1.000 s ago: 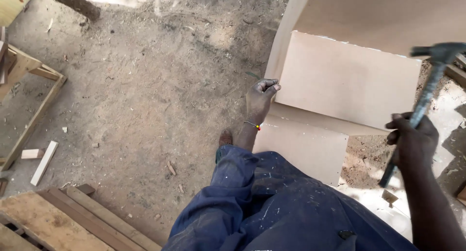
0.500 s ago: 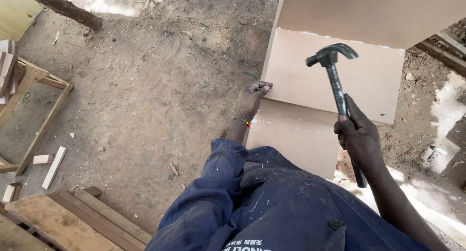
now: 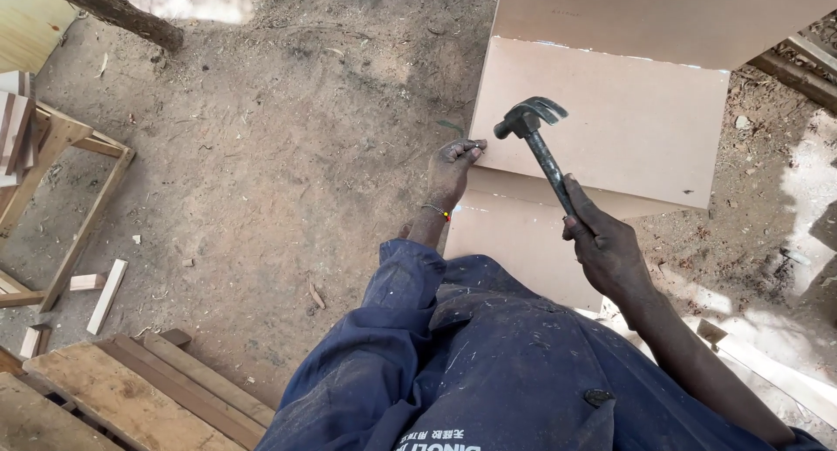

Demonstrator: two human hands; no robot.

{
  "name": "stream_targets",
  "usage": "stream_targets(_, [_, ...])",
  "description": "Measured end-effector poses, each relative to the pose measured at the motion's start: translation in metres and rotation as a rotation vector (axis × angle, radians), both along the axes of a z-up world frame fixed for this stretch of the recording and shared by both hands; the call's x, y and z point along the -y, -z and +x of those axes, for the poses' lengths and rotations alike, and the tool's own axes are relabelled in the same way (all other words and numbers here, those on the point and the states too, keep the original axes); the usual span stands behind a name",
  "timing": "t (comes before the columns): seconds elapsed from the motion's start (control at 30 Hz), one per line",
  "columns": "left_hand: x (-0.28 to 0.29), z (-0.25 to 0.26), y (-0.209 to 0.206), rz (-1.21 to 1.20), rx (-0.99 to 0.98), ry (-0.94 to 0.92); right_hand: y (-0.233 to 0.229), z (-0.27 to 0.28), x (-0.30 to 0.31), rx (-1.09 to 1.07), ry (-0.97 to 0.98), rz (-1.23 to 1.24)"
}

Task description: The person picks nails from an organizer box and hammers them into a wooden furniture frame to assemble it.

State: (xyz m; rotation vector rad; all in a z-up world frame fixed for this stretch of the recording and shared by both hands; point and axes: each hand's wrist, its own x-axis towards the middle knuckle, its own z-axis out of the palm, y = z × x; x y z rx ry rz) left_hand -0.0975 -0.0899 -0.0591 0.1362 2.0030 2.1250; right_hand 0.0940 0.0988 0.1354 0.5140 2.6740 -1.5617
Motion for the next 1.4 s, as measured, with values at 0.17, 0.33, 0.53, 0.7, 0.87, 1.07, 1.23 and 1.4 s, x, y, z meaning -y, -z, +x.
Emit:
stream_targets(0.17, [-0.001,0.001,0.003,-0.022,-0.060,-0.005,0.002,0.000,0.007,-0.007,-0.033,0.045])
stream_targets(0.33, [-0.007,-0.001,0.025,0.015,-0.079,-0.034,0.004,-0.004,0.010,-0.047,-0.014,0.088])
stream_targets(0.53, [-0.007,0.003,0.011,-0.004,-0.159,-0.026,-0.009,-0.007,0.017,-0.104,-0.117,0.141])
stream_targets(0.7, [-0.006,0.000,0.023,-0.115,-0.181,-0.037,-0.006,-0.004,0.017,0.110,-0.191,0.253])
stream_targets(0.87, [-0.006,0.008,-0.002,-0.048,-0.209,-0.029,-0.010,0.000,0.020,-0.077,-0.101,0.238])
stream_targets(1.07, [-0.013,-0.006,0.036,-0.143,-0.146,-0.050,0.005,-0.006,0.011,0.199,-0.257,0.461])
stream_targets(1.23, [-0.009,0.013,-0.019,-0.018,0.117,-0.170,-0.031,-0.009,0.022,-0.065,-0.105,0.216])
stream_targets(1.4, [-0.007,0.032,-0.038,0.128,0.218,-0.353,-0.004,0.001,0.014,-0.381,-0.118,0.268])
